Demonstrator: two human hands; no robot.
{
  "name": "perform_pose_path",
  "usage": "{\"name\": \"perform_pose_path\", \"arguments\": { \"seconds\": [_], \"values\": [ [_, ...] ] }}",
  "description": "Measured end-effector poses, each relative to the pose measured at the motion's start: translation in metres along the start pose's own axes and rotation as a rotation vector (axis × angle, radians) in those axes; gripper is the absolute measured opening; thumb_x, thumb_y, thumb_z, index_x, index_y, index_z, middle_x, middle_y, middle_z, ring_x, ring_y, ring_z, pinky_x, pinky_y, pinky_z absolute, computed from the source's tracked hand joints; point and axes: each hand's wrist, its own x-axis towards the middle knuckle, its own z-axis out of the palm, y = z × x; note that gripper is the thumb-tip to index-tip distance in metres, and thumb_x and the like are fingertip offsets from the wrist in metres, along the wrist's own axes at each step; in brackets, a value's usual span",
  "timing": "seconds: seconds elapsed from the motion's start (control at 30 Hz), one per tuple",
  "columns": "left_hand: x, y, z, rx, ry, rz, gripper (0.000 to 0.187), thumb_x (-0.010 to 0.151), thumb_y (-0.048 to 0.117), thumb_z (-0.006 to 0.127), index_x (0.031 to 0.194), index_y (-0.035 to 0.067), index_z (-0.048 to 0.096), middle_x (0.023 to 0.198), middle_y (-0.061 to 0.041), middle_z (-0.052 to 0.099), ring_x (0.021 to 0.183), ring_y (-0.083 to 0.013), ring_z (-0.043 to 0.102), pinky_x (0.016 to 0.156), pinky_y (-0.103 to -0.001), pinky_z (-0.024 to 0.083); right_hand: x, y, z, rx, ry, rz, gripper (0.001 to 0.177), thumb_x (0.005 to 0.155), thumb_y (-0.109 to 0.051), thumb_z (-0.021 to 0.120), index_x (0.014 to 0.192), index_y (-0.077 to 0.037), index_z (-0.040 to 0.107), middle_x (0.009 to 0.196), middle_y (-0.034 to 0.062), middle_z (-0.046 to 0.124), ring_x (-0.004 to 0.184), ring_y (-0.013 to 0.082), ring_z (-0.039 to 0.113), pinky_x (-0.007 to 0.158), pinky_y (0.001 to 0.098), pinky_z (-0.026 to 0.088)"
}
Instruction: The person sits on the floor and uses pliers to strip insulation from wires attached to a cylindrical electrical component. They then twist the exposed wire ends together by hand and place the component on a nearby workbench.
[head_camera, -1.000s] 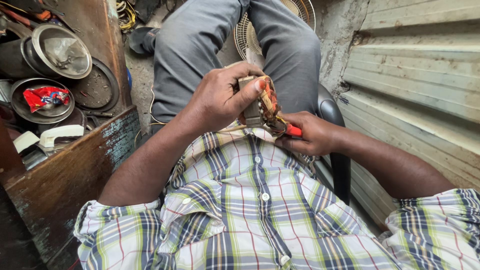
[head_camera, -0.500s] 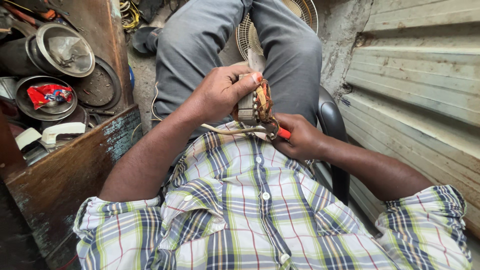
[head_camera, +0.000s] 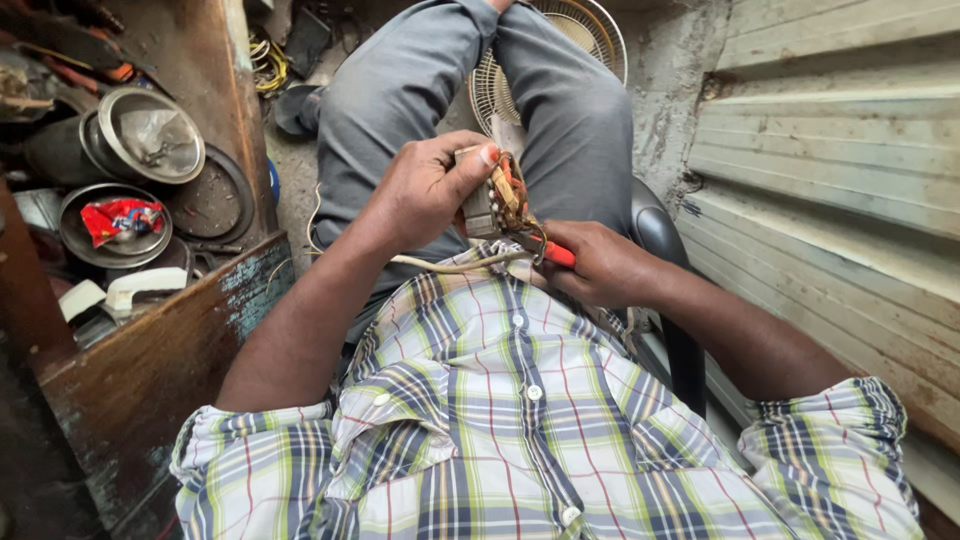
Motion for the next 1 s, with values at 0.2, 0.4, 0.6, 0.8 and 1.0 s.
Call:
{"name": "perform_pose_path", "arguments": {
  "seconds": [0.2, 0.4, 0.6, 0.8, 1.0],
  "values": [
    [-0.002, 0.023, 0.001, 0.187, 0.027, 0.081, 0.045, 0.103, 0.042, 0.056, 0.117, 0.002, 0.072, 0.078, -0.007, 0.078, 0.068, -0.0131, 0.078, 0.062, -0.029, 0.060, -0.004, -0.011, -0.017, 0.151, -0.125, 0.016, 0.037, 0.096, -0.021, 0.063, 0.130, -0.010, 0.060, 0.105, 0.0133, 0.077, 0.096, 0.0280, 0.076, 0.086, 0.0404, 0.054],
    [-0.005, 0.035, 0.005, 0.243, -0.009, 0.002, 0.044, 0.100, 0.043, 0.056, 0.116, 0.005, 0.071, 0.074, -0.008, 0.077, 0.059, -0.0160, 0.077, 0.057, -0.029, 0.059, -0.010, -0.015, -0.024, 0.048, -0.166, 0.052, 0.039, 0.098, -0.031, 0.062, 0.131, -0.010, 0.060, 0.106, 0.0145, 0.076, 0.099, 0.0287, 0.075, 0.084, 0.0423, 0.054],
    [-0.006, 0.030, 0.009, 0.388, 0.031, 0.127, 0.045, 0.101, 0.048, 0.057, 0.110, 0.007, 0.075, 0.077, -0.009, 0.076, 0.073, -0.0233, 0.077, 0.067, -0.036, 0.059, -0.011, -0.011, -0.026, 0.020, -0.197, 0.060, 0.041, 0.097, -0.032, 0.062, 0.128, -0.006, 0.060, 0.105, 0.0152, 0.075, 0.099, 0.0311, 0.072, 0.083, 0.0440, 0.053],
    [-0.004, 0.014, 0.009, 0.337, 0.017, 0.251, 0.045, 0.106, 0.049, 0.058, 0.110, 0.008, 0.075, 0.095, -0.012, 0.077, 0.088, -0.0295, 0.077, 0.075, -0.039, 0.058, -0.005, 0.002, -0.030, 0.096, -0.319, -0.028, 0.034, 0.099, -0.032, 0.060, 0.118, -0.004, 0.063, 0.099, 0.0140, 0.075, 0.092, 0.0274, 0.074, 0.082, 0.0413, 0.055],
    [-0.002, 0.013, 0.009, 0.187, 0.058, 0.091, 0.048, 0.101, 0.048, 0.056, 0.119, 0.006, 0.072, 0.091, -0.010, 0.079, 0.086, -0.0189, 0.079, 0.075, -0.031, 0.060, -0.003, 0.005, -0.026, 0.157, -0.232, -0.048, 0.033, 0.098, -0.030, 0.061, 0.119, -0.004, 0.064, 0.099, 0.0119, 0.077, 0.094, 0.0237, 0.075, 0.083, 0.0397, 0.056]
  ]
}}
